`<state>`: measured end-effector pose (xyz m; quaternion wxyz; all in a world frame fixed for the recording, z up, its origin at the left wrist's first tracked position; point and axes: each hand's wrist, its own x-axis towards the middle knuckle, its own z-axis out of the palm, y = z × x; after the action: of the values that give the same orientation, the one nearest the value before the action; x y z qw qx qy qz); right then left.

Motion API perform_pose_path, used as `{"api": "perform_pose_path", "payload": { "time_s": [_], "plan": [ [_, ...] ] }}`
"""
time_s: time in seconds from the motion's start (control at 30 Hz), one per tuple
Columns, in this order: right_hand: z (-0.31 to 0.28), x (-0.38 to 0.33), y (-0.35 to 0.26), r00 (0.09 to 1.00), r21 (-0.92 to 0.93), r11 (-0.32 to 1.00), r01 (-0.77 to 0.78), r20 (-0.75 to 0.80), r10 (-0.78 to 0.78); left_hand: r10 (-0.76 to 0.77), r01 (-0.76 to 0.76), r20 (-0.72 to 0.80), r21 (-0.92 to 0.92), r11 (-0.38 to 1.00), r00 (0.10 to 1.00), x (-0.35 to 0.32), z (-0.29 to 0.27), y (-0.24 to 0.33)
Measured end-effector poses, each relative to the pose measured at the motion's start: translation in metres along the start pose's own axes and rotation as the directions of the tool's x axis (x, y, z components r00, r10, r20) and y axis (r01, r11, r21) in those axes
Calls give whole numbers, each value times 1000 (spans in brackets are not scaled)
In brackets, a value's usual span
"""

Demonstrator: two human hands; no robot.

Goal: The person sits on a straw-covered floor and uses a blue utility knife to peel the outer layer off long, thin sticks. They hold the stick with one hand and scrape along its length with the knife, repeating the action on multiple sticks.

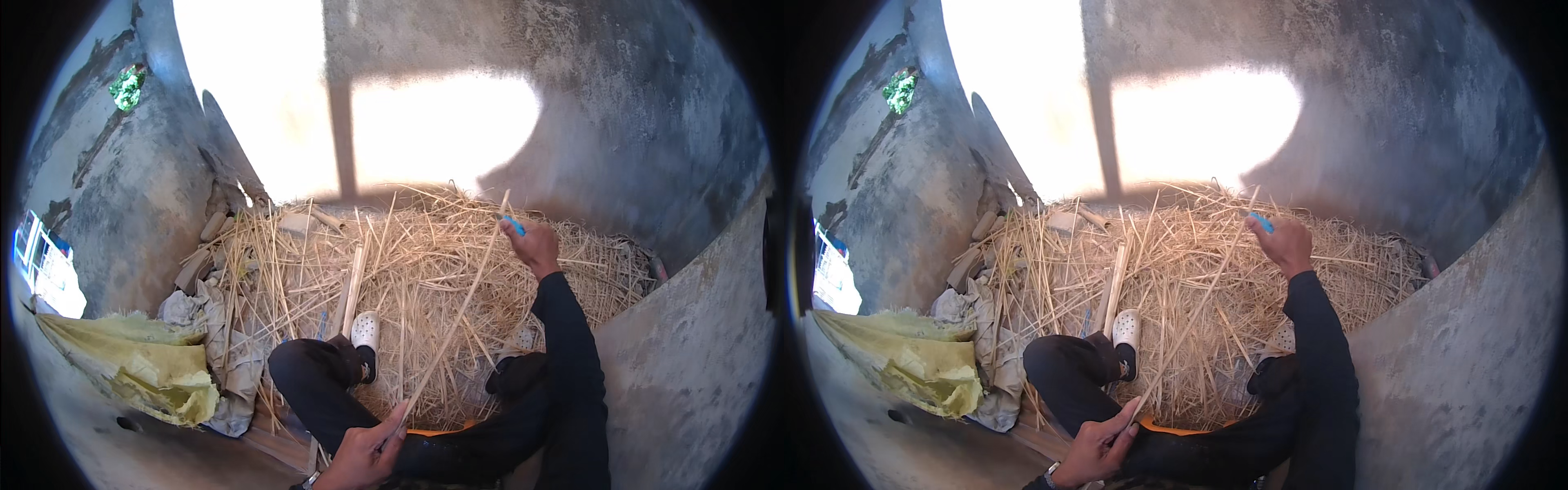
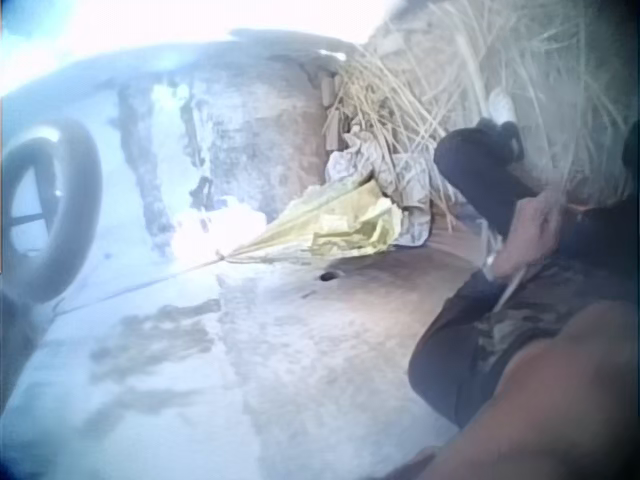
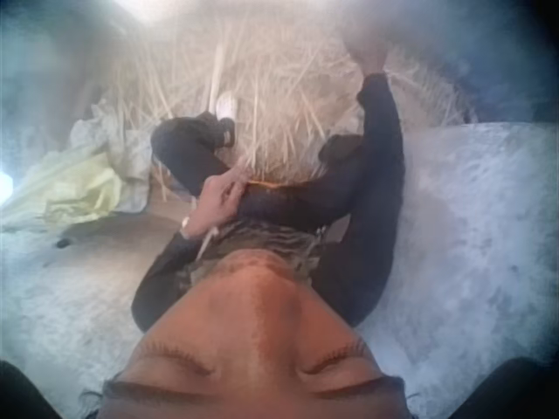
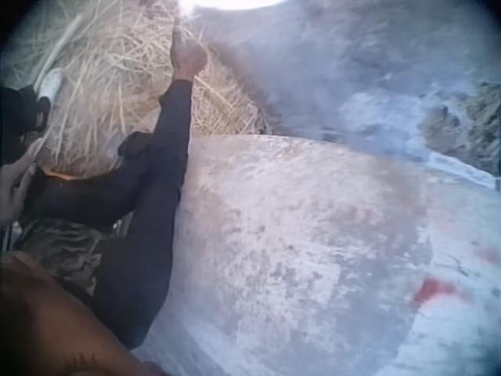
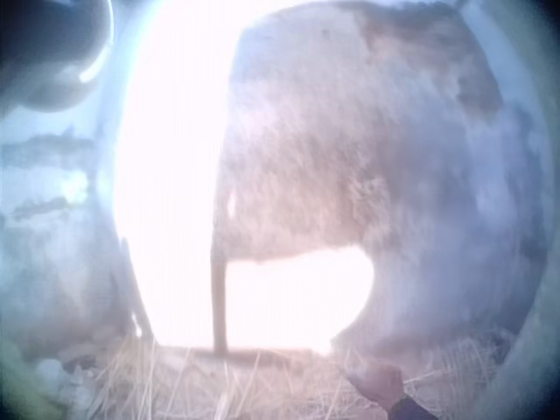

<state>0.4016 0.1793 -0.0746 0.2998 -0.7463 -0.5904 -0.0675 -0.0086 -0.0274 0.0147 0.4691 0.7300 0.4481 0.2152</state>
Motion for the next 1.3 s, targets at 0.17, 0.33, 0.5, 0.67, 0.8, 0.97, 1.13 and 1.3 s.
{"api": "perform_pose_path", "payload": {
  "time_s": [0.17,0.33,0.5,0.67,0.8,0.97,1.13,1.3],
  "plan": [
    [0,7,41,998,-154,986,-58,2,59,39,-39,-22,-33,999,999,-11,13,-7],
    [-4,1,124,829,-280,791,-544,-33,559,-64,64,62,-6,998,996,-22,1,11],
    [11,-9,88,880,-123,889,-442,135,456,-223,202,21,-520,830,975,-4,12,-34],
    [-19,-35,-71,964,286,957,42,240,-114,-243,243,128,-810,534,961,38,-1,-25],
    [-31,-105,-132,845,451,796,403,151,-513,-222,255,177,-882,396,959,42,-4,-22],
    [-29,-110,-135,887,420,827,374,97,-451,-202,252,175,-846,470,964,42,3,-14],
    [-43,-107,-137,872,370,817,441,39,-488,-174,213,133,-760,614,976,44,1,-6],
    [-28,-83,-112,957,308,923,230,98,-271,-199,229,121,-646,728,972,34,-1,-2]
  ]
}}
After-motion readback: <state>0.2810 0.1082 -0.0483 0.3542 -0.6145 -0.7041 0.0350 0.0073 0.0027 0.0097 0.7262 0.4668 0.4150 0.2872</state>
